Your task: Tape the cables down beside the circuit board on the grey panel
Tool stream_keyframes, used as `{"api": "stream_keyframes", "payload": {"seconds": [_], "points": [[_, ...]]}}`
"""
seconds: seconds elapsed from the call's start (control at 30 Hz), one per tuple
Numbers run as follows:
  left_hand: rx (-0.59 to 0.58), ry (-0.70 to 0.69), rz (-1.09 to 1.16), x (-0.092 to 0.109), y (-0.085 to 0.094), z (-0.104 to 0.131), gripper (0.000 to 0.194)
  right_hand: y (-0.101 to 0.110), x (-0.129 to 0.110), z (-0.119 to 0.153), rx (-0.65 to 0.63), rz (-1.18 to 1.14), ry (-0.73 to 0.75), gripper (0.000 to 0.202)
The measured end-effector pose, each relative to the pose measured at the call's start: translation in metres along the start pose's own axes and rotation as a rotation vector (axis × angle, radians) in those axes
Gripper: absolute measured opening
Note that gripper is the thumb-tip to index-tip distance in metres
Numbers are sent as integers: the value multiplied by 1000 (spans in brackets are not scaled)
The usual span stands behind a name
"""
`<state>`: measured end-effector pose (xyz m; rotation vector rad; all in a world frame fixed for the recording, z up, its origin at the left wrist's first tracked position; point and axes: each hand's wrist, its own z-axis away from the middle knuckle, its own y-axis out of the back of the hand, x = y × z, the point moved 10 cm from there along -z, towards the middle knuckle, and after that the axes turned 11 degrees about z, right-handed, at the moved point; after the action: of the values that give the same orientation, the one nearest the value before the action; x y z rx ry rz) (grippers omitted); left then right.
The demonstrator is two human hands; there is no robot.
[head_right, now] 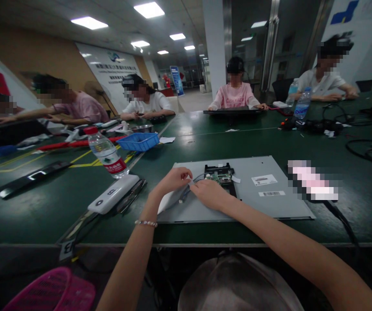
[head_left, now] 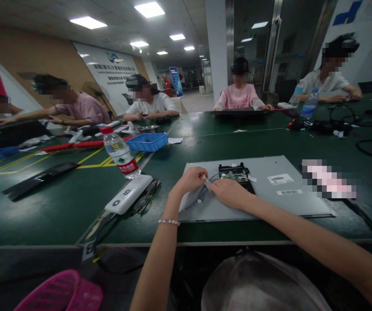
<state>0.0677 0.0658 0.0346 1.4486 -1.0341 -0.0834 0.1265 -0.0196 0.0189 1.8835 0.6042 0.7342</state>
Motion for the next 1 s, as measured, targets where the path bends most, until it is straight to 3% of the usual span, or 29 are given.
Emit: {"api": "stream_keyframes", "payload": {"seconds": [0.43, 0.67, 1.0], "points": [[-63, -2, 7, -5, -10, 1, 23, 9, -4, 4, 26, -66, 32, 18], [-49, 5, 10, 4, -13, -2, 16, 15, -2, 7, 96, -182, 48, 17], [-24, -19, -63, 12, -15, -5, 12, 14, 0, 8, 90, -174, 45, 17]]}}
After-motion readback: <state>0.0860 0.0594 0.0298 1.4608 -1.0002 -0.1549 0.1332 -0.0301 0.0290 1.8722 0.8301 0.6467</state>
